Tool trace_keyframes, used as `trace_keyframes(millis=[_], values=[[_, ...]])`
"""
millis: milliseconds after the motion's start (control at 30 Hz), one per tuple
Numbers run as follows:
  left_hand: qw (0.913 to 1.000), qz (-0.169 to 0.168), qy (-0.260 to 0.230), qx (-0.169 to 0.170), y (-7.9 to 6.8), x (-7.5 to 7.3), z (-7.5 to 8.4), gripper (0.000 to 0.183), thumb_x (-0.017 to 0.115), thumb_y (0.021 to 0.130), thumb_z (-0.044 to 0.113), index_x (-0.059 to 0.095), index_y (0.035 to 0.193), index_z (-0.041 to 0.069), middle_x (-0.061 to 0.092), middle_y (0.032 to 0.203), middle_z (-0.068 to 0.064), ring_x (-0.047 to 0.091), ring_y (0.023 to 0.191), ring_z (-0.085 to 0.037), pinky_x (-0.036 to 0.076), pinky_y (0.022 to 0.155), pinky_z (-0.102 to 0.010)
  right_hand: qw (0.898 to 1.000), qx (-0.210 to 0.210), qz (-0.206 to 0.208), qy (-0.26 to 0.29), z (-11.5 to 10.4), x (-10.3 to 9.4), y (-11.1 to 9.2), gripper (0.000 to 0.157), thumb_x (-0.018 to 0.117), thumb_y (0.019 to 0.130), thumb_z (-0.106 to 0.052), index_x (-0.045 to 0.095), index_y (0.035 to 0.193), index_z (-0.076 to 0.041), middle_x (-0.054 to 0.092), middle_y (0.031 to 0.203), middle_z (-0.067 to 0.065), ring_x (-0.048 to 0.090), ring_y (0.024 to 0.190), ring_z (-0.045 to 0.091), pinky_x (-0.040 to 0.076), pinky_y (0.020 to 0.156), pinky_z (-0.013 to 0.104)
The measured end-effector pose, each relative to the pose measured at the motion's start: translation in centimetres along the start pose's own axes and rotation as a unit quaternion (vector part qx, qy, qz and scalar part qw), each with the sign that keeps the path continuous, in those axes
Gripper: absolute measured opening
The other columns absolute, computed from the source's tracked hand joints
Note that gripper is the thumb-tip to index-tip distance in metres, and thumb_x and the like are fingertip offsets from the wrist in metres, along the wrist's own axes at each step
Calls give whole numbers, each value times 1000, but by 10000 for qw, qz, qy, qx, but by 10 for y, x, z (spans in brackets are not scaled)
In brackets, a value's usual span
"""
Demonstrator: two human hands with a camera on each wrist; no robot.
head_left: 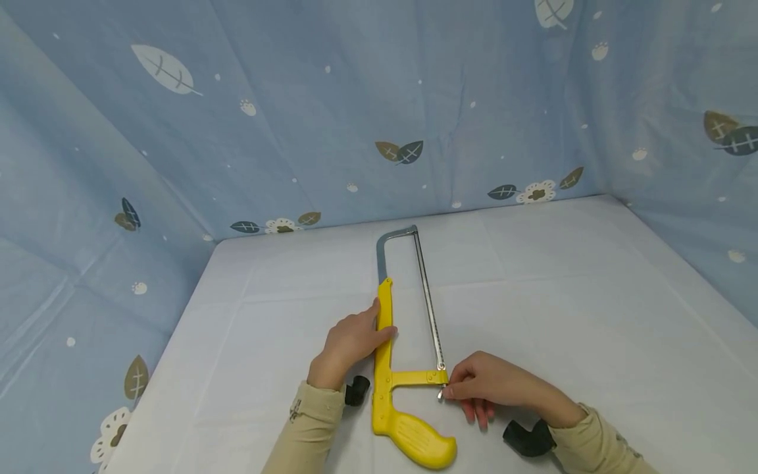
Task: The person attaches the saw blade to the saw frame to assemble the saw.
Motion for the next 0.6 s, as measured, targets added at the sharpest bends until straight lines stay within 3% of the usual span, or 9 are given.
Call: trace_keyframes(millis=[300, 600], values=[[10000, -15, -25, 4, -4, -3, 3, 73, 53, 84, 48, 25, 142, 13, 55, 118, -10, 50, 72, -16, 38, 56, -29, 9998, 132, 107, 83, 3, -2, 2, 29, 63, 82, -33, 56, 77, -4, 57, 52, 7, 53, 37, 16, 39, 35, 24], [10000, -6, 21, 44, -3, -1, 1, 73, 52, 85, 49, 25, 142, 12, 55, 120, -10, 51, 75, -16, 39, 60, -30, 9996, 213, 141, 141, 2, -1, 0, 30, 63, 82, -32, 60, 74, -3, 57, 52, 6, 52, 36, 14, 38, 35, 23]])
Point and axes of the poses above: each hand's wrist, its own y-axis towards the middle knuckle, its own x-axis out of the palm, z = x × y, the point moved 7 cm from there along y, towards the middle knuckle
